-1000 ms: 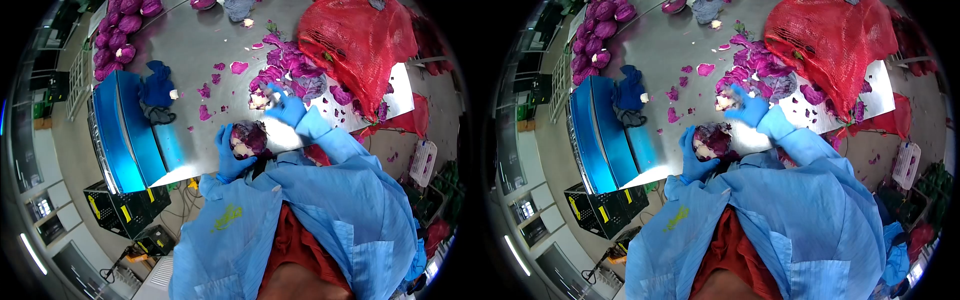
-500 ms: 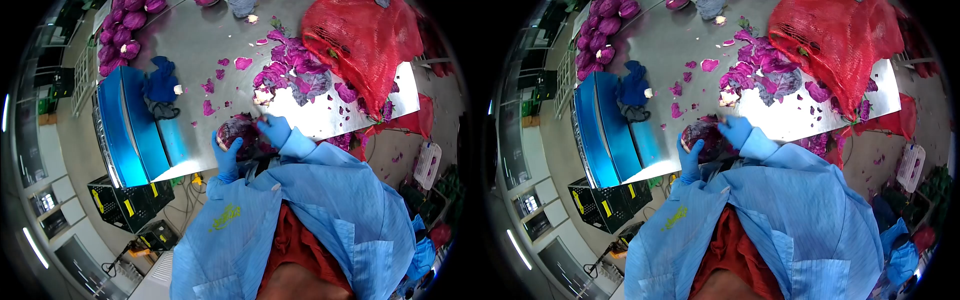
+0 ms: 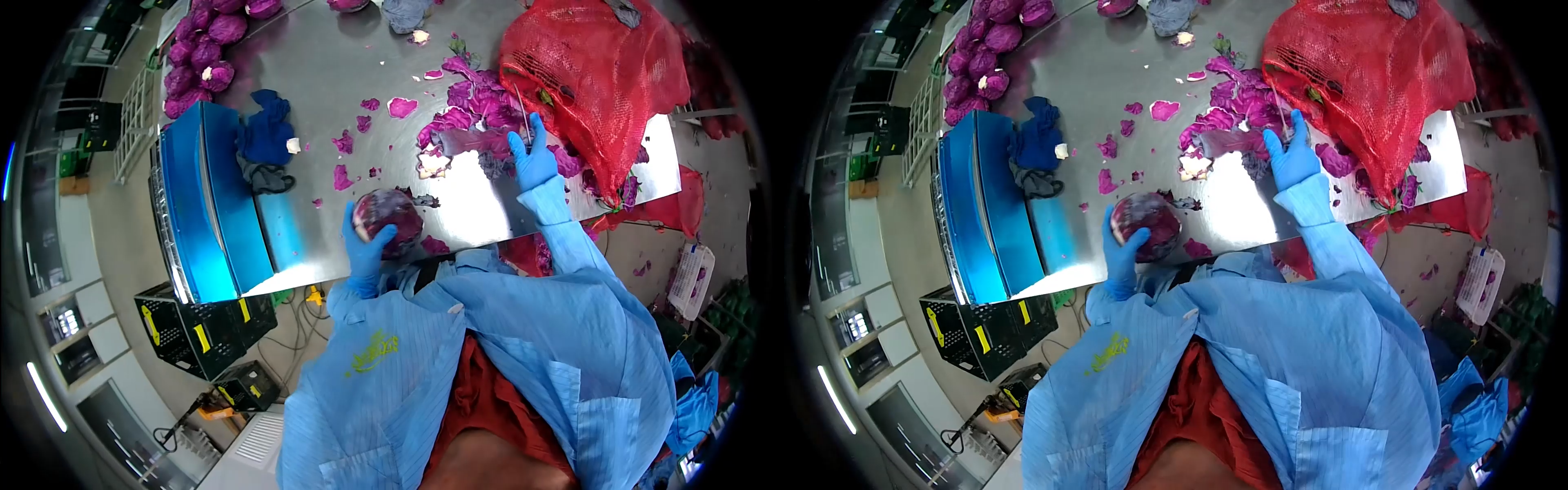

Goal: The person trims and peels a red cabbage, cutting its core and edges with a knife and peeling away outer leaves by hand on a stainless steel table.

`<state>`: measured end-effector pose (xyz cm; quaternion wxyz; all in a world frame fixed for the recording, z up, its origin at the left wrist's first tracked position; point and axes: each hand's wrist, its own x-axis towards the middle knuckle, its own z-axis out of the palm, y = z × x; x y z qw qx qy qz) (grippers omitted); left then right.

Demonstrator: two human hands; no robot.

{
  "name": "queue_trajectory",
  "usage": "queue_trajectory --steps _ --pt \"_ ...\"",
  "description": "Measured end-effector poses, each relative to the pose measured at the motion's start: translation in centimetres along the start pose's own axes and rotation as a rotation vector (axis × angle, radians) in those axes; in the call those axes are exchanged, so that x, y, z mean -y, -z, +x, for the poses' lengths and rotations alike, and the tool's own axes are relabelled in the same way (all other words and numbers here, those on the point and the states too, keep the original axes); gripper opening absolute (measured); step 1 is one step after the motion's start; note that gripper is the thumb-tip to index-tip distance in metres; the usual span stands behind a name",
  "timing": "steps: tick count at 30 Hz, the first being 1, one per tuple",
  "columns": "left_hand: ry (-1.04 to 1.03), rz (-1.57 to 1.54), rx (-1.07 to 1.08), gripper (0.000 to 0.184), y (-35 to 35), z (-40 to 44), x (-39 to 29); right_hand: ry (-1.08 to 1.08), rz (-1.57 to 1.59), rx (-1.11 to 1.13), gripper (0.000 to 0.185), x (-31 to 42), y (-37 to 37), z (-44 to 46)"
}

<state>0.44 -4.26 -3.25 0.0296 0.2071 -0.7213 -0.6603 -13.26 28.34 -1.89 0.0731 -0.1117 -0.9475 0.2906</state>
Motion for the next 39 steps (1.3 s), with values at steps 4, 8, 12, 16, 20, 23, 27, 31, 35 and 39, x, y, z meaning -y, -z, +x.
queue_trajectory --steps 4,8,12,16,20,23,27,31,35,39 --pt "-0.149 0.495 0.003 0.115 -3.6 0.2 -1.9 0.377 0.408 0.356 0.061 2.3 -2.4 -4.5" --pt "-0.220 0.640 0.051 0.128 -5.7 0.0 -3.8 0.332 0.374 0.677 0.066 5.9 -2.5 -9.0" --pt "-0.214 0.630 0.055 0.131 -5.8 0.4 -2.9 0.386 0.222 0.717 0.074 7.0 -2.3 -9.8" --pt "-0.220 0.672 0.125 0.129 -5.3 0.5 -2.1 0.435 0.154 0.714 0.077 7.2 -2.9 -10.1" --pt "-0.172 0.639 0.154 0.129 -5.7 0.2 -3.8 0.345 0.006 0.823 0.076 8.1 -2.3 -9.4" --pt "-0.198 0.641 0.158 0.130 -6.0 0.1 -3.8 0.301 0.011 0.871 0.070 7.8 -3.3 -9.4" --pt "-0.185 0.630 0.098 0.126 -6.5 -0.3 -3.8 0.217 0.021 0.977 0.051 8.3 -3.8 -9.1" --pt "-0.240 0.645 0.094 0.124 -7.3 -0.4 -3.9 0.258 0.003 0.881 0.035 8.5 -4.0 -8.6" --pt "-0.306 0.700 0.076 0.122 -7.4 -1.0 -3.6 0.367 -0.050 0.726 0.020 8.1 -3.8 -6.8" --pt "-0.313 0.720 0.115 0.121 -6.8 -0.8 -3.9 0.487 -0.007 0.707 0.024 7.3 -4.9 -5.3"
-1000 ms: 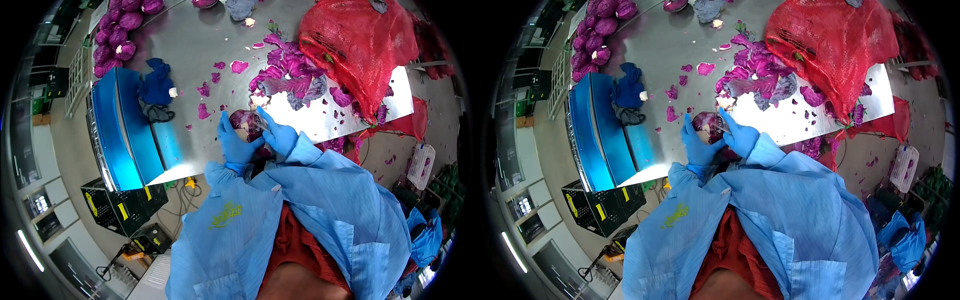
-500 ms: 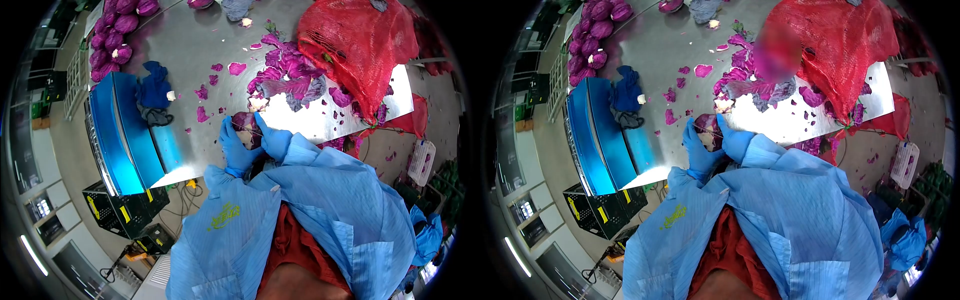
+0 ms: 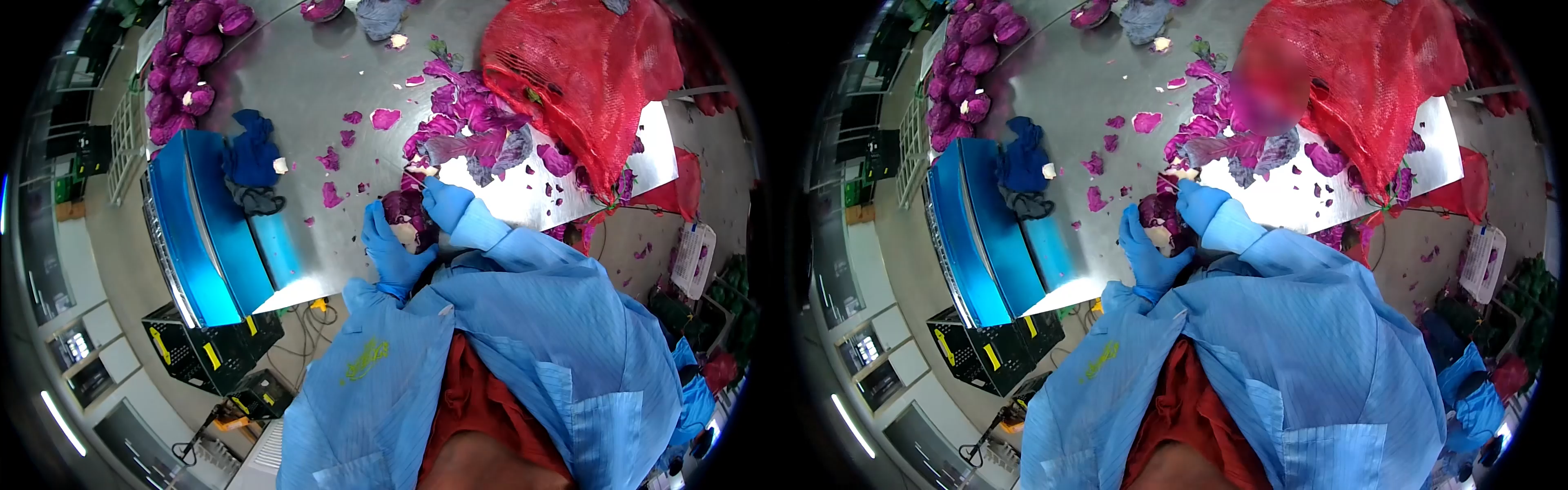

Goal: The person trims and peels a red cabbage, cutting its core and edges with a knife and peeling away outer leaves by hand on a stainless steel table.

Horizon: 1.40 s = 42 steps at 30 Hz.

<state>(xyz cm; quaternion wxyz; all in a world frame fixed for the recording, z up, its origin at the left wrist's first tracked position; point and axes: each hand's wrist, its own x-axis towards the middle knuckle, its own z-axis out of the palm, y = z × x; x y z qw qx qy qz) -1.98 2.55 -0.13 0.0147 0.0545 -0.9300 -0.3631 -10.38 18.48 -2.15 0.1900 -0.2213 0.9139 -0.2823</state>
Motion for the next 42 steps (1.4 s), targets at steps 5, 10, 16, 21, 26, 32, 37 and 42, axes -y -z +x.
queue_trajectory --steps 5,10,16,21,26,32,37,42 --pt "0.012 -0.024 -0.020 0.122 -0.3 -0.5 0.9 -0.008 0.281 -0.179 0.039 -0.2 -1.2 1.2" --pt "-0.026 -0.012 0.006 0.122 0.0 -0.6 0.9 -0.148 0.465 -0.186 0.040 -0.4 -1.3 2.8" --pt "-0.033 -0.159 -0.037 0.124 0.4 -2.0 3.1 -0.372 0.408 -0.182 0.036 -5.0 -2.7 4.9" --pt "0.028 -0.227 -0.079 0.124 0.6 -3.2 3.5 -0.552 0.483 -0.296 0.033 -8.4 -3.8 5.3" --pt "0.157 -0.399 -0.143 0.121 0.1 -3.4 4.5 -0.623 0.504 -0.527 0.046 -13.3 1.5 2.6" --pt "0.089 -0.275 -0.136 0.120 0.1 -1.9 2.7 -0.422 0.564 -0.469 0.069 -6.1 4.3 -0.9" --pt "0.107 -0.298 -0.136 0.120 -0.3 -1.7 2.2 -0.123 0.632 -0.074 0.080 1.8 -0.5 -2.0" --pt "0.129 -0.347 -0.174 0.118 -1.0 -1.7 2.5 -0.074 0.251 -0.005 0.072 3.0 -2.0 -1.3"
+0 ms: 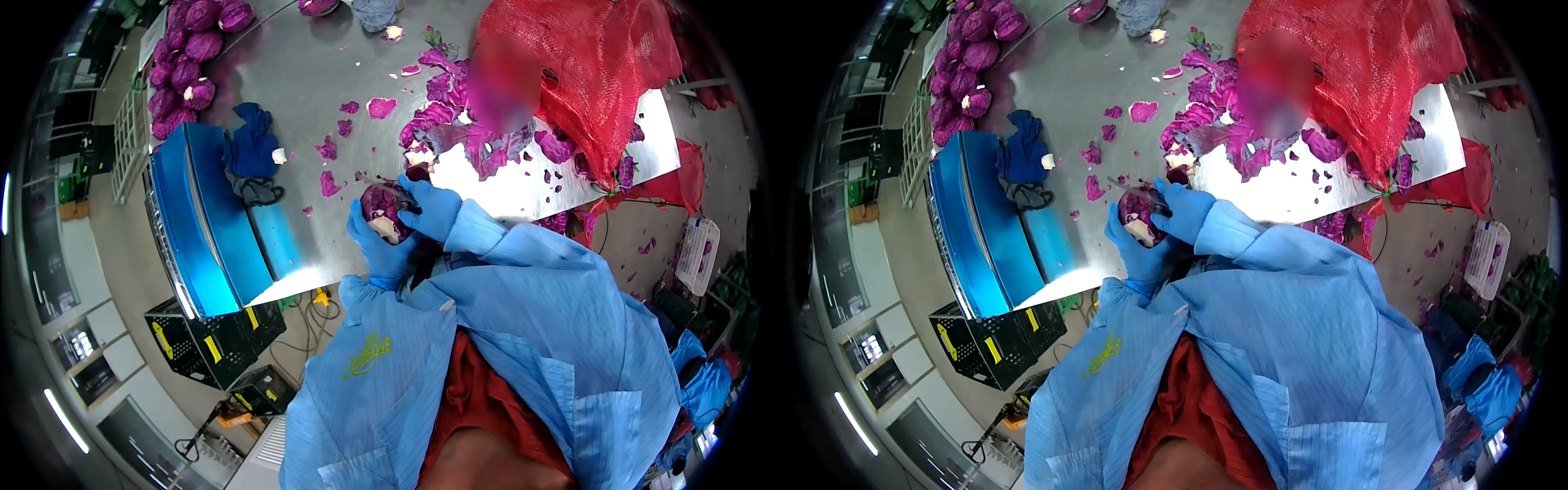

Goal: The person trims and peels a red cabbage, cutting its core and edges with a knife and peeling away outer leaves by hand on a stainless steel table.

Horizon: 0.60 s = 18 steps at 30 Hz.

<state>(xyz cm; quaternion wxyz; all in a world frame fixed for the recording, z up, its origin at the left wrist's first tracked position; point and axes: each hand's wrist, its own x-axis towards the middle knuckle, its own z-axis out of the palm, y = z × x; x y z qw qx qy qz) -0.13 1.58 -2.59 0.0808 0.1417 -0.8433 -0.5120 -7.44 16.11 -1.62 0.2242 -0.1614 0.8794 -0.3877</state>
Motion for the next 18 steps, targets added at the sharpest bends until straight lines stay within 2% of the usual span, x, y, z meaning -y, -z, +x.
queue_trajectory --steps 1,3,5,7,13,15,16,17,18 --pt "-0.014 0.013 -0.003 0.117 0.0 0.0 0.1 -0.005 -0.063 0.031 0.069 0.3 0.3 0.0" --pt "-0.007 -0.009 -0.015 0.117 -0.3 0.0 0.1 -0.004 0.429 0.050 0.057 -0.9 -1.6 0.5" --pt "-0.001 -0.004 -0.035 0.116 -0.3 -0.1 -0.2 -0.040 0.436 0.070 0.046 -1.7 -2.8 0.8" --pt "0.001 0.024 -0.051 0.115 -0.3 0.0 -0.9 -0.116 -0.044 0.076 0.035 1.9 0.6 0.2" --pt "-0.018 0.108 0.000 0.120 0.5 0.1 -1.1 0.065 0.196 -0.318 0.024 -3.1 -1.6 2.1" --pt "-0.031 0.064 0.008 0.120 0.7 -0.1 0.1 0.021 0.118 -0.373 0.018 -7.0 -0.7 3.2" --pt "-0.036 0.044 0.012 0.120 0.9 -0.2 0.4 -0.091 0.100 -0.326 0.017 -8.2 0.5 3.3" --pt "-0.038 0.049 0.022 0.120 1.1 0.0 0.4 -0.189 0.292 -0.354 0.018 -10.4 0.4 3.6" --pt "-0.038 0.055 0.030 0.120 1.3 0.0 0.3 -0.162 0.153 -0.491 0.019 -11.4 1.4 3.7"
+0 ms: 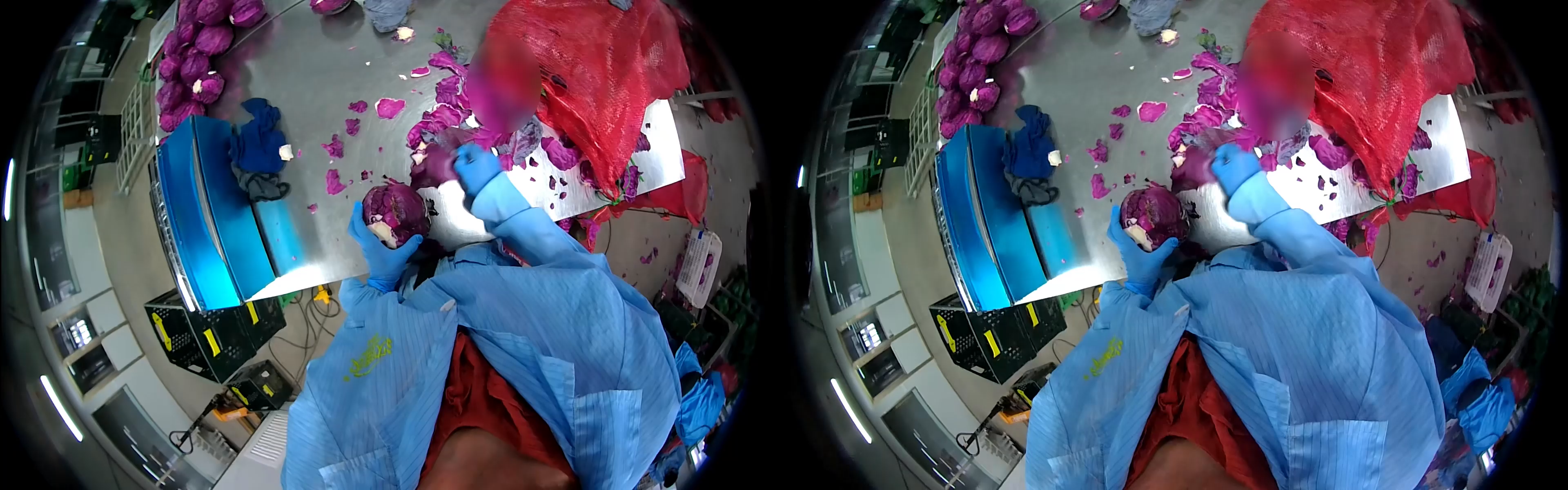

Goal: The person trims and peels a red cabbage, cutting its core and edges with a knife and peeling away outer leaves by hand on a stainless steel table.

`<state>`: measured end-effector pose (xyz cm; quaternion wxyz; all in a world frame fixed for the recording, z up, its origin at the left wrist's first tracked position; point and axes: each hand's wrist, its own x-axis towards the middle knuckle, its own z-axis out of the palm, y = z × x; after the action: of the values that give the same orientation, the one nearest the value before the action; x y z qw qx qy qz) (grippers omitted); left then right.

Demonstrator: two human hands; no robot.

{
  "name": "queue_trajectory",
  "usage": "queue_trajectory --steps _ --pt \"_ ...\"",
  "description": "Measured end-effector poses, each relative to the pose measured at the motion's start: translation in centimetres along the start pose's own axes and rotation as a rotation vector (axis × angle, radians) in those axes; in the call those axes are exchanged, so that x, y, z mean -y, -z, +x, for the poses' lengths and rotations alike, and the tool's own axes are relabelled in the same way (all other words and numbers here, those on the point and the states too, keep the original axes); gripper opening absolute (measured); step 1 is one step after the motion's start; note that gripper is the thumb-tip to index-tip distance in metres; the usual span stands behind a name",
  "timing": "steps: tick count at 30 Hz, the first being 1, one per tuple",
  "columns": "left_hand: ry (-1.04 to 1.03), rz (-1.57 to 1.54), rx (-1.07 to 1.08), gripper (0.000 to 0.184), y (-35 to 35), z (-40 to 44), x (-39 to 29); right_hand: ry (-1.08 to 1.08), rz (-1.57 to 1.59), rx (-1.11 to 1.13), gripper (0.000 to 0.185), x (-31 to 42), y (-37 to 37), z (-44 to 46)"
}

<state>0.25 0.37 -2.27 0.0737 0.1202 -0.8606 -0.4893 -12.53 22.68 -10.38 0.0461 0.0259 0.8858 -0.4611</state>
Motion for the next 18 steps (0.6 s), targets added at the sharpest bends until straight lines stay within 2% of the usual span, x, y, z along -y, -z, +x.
queue_trajectory --steps 1,3,6,7,9,11,13,15,18 --pt "0.003 0.005 0.012 0.120 0.2 -0.2 0.0 -0.112 0.002 0.007 0.023 0.9 2.2 0.6" --pt "0.009 0.008 0.015 0.121 0.1 -0.1 0.3 -0.503 0.279 0.032 0.034 5.2 6.4 1.2" --pt "-0.007 0.035 0.021 0.121 -0.1 0.3 -0.1 -0.043 -0.059 -0.116 0.043 2.8 5.9 0.3" --pt "-0.017 0.047 0.019 0.121 -0.2 0.5 -0.3 -0.001 0.003 -0.004 0.046 3.0 5.9 -0.6" --pt "-0.053 0.111 0.051 0.121 -0.3 0.8 -0.6 0.106 0.162 0.106 0.038 3.6 4.2 -2.5" --pt "-0.054 0.143 0.087 0.122 -0.3 1.0 -0.6 0.251 0.182 0.163 0.035 3.6 2.7 -4.3" --pt "-0.020 0.140 0.124 0.123 -0.2 1.2 -0.6 0.360 0.325 0.225 0.031 7.2 4.0 -5.7" --pt "-0.024 0.137 0.127 0.124 -0.2 1.6 -0.6 0.269 0.334 0.315 0.028 8.7 4.1 -6.9" --pt "0.046 0.118 0.121 0.125 -0.3 1.7 -2.0 0.211 0.153 0.385 0.029 7.9 3.8 -7.5"
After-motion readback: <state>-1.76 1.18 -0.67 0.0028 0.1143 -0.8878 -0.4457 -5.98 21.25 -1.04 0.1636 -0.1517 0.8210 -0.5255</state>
